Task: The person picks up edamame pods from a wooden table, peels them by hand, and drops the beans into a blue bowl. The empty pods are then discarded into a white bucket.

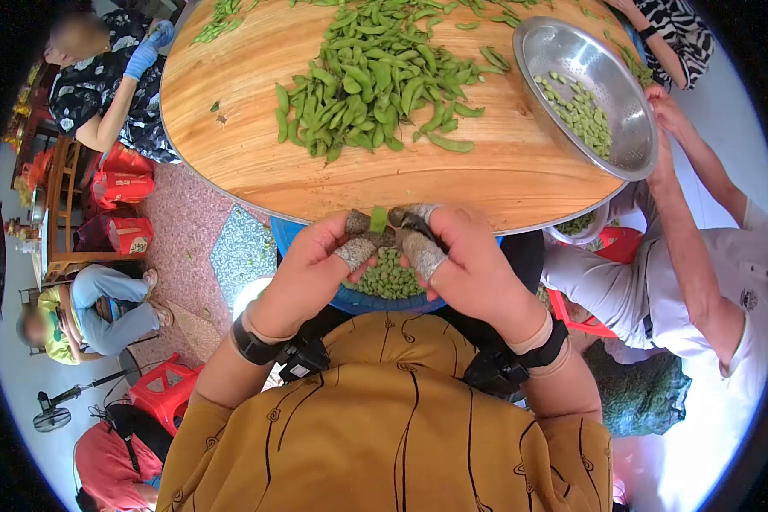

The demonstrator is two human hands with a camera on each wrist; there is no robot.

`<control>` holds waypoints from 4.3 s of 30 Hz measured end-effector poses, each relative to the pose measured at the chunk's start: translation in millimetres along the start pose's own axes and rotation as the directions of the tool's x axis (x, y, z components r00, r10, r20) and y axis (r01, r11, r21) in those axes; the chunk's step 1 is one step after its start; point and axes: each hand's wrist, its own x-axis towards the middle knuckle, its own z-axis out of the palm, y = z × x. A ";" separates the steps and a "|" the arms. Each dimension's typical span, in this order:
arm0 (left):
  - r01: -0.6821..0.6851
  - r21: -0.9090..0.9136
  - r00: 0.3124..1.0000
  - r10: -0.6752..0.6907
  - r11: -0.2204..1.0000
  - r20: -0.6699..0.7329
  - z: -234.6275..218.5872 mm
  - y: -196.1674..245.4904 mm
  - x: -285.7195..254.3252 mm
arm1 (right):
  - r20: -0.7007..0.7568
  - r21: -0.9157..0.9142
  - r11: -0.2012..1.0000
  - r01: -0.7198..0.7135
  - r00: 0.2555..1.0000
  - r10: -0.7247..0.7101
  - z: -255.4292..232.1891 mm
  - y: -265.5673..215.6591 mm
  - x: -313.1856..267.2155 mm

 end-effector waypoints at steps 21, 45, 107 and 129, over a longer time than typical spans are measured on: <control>-0.309 0.702 0.926 0.372 0.642 0.067 3.3 -2.1 -9.3 | 0.120 -0.321 0.925 0.201 0.978 -0.171 2.0 5.8 -2.9; -0.211 0.977 0.804 0.572 0.023 0.160 17.2 -7.8 -8.2 | 0.094 -0.111 0.974 -0.197 0.974 0.208 11.7 -12.1 -4.9; 0.349 -0.153 0.905 -0.375 0.924 -0.202 10.3 -13.9 -17.8 | 0.085 -0.415 0.892 0.180 0.984 -0.158 14.2 41.1 -14.2; 0.259 0.163 0.959 -0.274 0.952 0.075 -3.4 -7.8 -34.2 | 0.094 -0.571 0.777 0.265 0.961 -0.259 19.4 33.2 -3.9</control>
